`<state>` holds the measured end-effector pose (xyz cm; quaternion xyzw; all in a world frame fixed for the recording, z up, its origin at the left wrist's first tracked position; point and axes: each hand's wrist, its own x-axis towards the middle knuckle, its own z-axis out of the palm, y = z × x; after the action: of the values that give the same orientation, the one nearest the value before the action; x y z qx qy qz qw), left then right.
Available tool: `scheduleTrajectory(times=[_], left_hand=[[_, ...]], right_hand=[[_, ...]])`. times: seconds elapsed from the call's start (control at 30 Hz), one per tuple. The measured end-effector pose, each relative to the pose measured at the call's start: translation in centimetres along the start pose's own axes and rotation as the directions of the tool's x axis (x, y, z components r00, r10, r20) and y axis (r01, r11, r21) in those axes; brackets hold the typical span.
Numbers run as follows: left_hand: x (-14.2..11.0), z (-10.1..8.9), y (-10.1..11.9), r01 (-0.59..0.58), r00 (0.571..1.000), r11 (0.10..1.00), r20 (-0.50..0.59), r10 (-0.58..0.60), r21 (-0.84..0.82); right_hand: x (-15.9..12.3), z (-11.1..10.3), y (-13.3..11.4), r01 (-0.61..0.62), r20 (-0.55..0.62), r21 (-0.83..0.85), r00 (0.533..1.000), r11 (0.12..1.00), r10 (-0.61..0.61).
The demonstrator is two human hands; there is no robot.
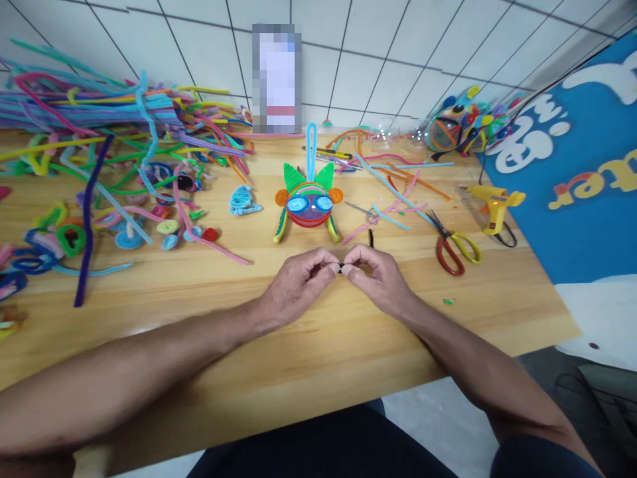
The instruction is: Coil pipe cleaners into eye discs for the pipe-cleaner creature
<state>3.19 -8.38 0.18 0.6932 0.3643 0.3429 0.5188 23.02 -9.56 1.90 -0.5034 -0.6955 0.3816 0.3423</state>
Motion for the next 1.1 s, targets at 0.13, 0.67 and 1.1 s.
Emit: scheduleTrajectory(times=[0.13, 0.67, 1.1], left_hand=[[-0.1, -0.1, 0.2, 0.044, 0.999, 0.999, -0.012, -0.044, -0.006], [-0.2, -0.1, 0.2, 0.052, 0.999, 0.998, 0.001, -0.052, 0.043], [-0.2, -0.1, 0.4, 0.042, 0.999, 0.998, 0.009, -0.042, 0.053]], right_hand=[[0.7, -3.4, -0.7, -0.071, 0.053, -0.122, 0.996, 0.990, 0.077], [2.2, -11.2, 3.4, -0.219, -0.125, -0.645, 0.975, 0.732, 0.182], [2.2, -7.3, 2.8, -0.314, -0.222, -0.771, 0.948, 0.555, 0.228]])
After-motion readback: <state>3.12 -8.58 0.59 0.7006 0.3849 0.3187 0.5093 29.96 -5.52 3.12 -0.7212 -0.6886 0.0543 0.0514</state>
